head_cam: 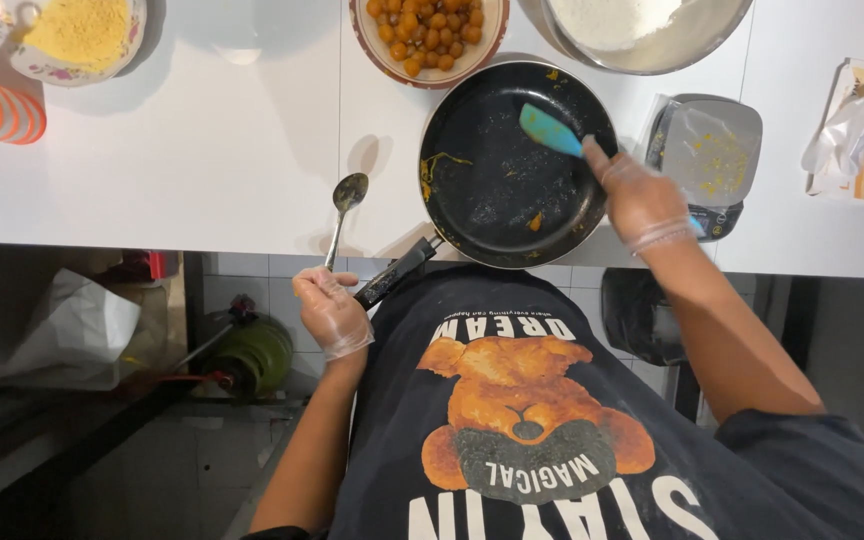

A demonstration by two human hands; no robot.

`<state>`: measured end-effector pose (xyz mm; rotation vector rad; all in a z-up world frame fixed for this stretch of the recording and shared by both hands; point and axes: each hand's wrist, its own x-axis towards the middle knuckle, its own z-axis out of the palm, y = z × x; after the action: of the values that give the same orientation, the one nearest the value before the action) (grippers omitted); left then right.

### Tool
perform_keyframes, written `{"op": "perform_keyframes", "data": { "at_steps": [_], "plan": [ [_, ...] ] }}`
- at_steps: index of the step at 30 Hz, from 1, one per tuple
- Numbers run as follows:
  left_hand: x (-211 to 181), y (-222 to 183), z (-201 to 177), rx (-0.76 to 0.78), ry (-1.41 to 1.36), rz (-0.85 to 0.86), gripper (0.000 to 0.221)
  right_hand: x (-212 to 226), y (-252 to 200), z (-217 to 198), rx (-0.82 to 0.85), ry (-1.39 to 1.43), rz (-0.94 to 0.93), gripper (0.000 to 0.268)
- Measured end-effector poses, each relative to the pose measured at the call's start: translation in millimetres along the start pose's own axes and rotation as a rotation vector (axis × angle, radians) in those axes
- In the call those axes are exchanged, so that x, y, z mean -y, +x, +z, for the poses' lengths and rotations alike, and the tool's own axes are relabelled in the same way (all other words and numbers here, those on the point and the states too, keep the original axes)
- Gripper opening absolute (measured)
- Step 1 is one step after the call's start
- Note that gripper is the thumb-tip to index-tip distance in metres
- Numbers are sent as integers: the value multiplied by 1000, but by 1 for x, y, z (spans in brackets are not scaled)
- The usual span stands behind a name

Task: Portioning dough using a digital scale and rolling it into small balls by hand for pineapple jam cookies.

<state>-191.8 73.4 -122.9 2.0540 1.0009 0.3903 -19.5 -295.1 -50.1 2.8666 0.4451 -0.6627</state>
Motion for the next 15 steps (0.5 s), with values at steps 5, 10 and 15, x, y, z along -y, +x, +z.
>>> {"op": "perform_keyframes", "data": {
  "at_steps": [5, 10, 15],
  "plan": [
    [0, -8, 4, -95, 36, 71, 24, 6, 0, -18, -63, 22, 102, 81],
    [9, -16, 12, -122, 20, 49, 24, 58, -49, 46, -264, -110, 17, 76],
    [11, -22, 11, -117, 16, 51, 24, 105, -55, 77, -364, -66, -138, 79]
  ]
}}
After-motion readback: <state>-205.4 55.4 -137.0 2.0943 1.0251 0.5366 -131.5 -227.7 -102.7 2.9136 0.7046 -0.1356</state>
